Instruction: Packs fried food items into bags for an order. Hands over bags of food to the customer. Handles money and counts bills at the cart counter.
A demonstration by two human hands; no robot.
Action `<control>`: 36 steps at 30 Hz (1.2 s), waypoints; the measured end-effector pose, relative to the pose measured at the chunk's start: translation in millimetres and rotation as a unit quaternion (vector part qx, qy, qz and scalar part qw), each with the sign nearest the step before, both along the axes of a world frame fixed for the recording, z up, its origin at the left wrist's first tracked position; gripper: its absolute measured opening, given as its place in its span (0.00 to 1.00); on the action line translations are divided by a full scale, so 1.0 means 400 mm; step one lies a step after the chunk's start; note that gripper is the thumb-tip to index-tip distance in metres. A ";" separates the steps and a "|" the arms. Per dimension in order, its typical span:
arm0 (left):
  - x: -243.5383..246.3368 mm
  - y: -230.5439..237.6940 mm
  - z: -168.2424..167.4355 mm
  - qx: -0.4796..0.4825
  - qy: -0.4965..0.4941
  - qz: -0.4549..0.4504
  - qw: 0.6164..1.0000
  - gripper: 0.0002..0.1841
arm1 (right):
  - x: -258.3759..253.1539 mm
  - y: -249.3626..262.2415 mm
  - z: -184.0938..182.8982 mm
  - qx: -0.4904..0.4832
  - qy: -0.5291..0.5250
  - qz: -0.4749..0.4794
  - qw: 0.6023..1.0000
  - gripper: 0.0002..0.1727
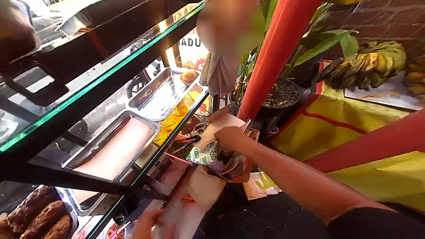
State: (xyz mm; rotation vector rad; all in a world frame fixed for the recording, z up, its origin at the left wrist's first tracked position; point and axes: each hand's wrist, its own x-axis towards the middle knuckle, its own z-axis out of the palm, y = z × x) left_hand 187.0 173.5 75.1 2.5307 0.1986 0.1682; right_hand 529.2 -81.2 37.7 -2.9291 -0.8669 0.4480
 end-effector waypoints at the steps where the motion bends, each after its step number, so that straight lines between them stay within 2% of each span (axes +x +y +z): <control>1: 0.080 -0.045 -0.009 -0.010 0.006 -0.064 0.998 0.20 | 0.019 0.014 0.012 0.022 0.007 -0.008 1.000 0.10; 3: 0.250 -0.123 -0.071 0.002 0.027 -0.171 0.985 0.17 | 0.056 0.032 0.023 0.099 0.011 -0.018 0.995 0.12; 5: 0.416 -0.182 -0.141 0.018 0.068 -0.229 0.971 0.19 | 0.089 0.045 0.014 0.185 0.004 -0.012 0.983 0.13; 8: 0.594 -0.221 -0.211 0.014 0.120 -0.205 0.971 0.26 | 0.104 0.044 0.008 0.296 0.012 0.043 0.954 0.19; 9: 0.631 -0.223 -0.216 -0.006 0.116 -0.183 0.976 0.29 | 0.098 0.033 0.015 0.327 0.010 0.067 0.943 0.22; 11: 0.688 -0.214 -0.213 -0.046 0.082 -0.147 0.985 0.33 | 0.086 -0.007 0.031 0.356 -0.028 0.123 0.926 0.19; 14: 0.744 -0.206 -0.189 -0.041 0.059 -0.126 0.989 0.35 | 0.123 -0.100 0.033 0.290 -0.060 0.168 0.940 0.09; 16: 0.768 -0.211 -0.185 -0.024 0.054 -0.124 0.991 0.32 | 0.184 -0.159 0.026 0.229 -0.062 0.130 0.963 0.07; 18: 0.791 -0.225 -0.195 -0.021 0.054 -0.122 0.991 0.29 | 0.258 -0.200 0.002 0.213 -0.093 0.052 0.971 0.12; 20: 0.805 -0.245 -0.210 -0.029 0.066 -0.121 0.990 0.26 | 0.302 -0.208 -0.011 0.201 -0.068 -0.052 0.976 0.23; 22: 0.815 -0.265 -0.230 -0.041 0.075 -0.122 0.989 0.24 | 0.329 -0.203 -0.043 0.201 -0.016 -0.094 0.975 0.25; 24: 0.823 -0.279 -0.253 -0.040 0.070 -0.123 0.989 0.23 | 0.331 -0.192 -0.074 0.177 0.036 -0.049 0.982 0.17; 25: 0.828 -0.282 -0.264 -0.036 0.071 -0.123 0.989 0.23 | 0.324 -0.178 -0.080 0.139 0.068 -0.016 0.988 0.12; 27: 0.836 -0.289 -0.274 -0.033 0.075 -0.120 0.989 0.24 | 0.293 -0.135 -0.090 0.035 0.112 0.038 0.992 0.08; 30: 0.850 -0.296 -0.274 -0.039 0.064 -0.095 0.993 0.24 | 0.236 -0.086 -0.126 -0.051 0.121 0.060 0.989 0.10; 33: 0.861 -0.308 -0.271 -0.025 0.067 -0.076 0.995 0.25 | 0.239 -0.075 -0.188 -0.047 0.110 0.034 0.992 0.12; 36: 0.872 -0.328 -0.273 0.015 0.090 -0.059 0.994 0.24 | 0.242 -0.075 -0.200 -0.042 0.105 0.013 0.994 0.12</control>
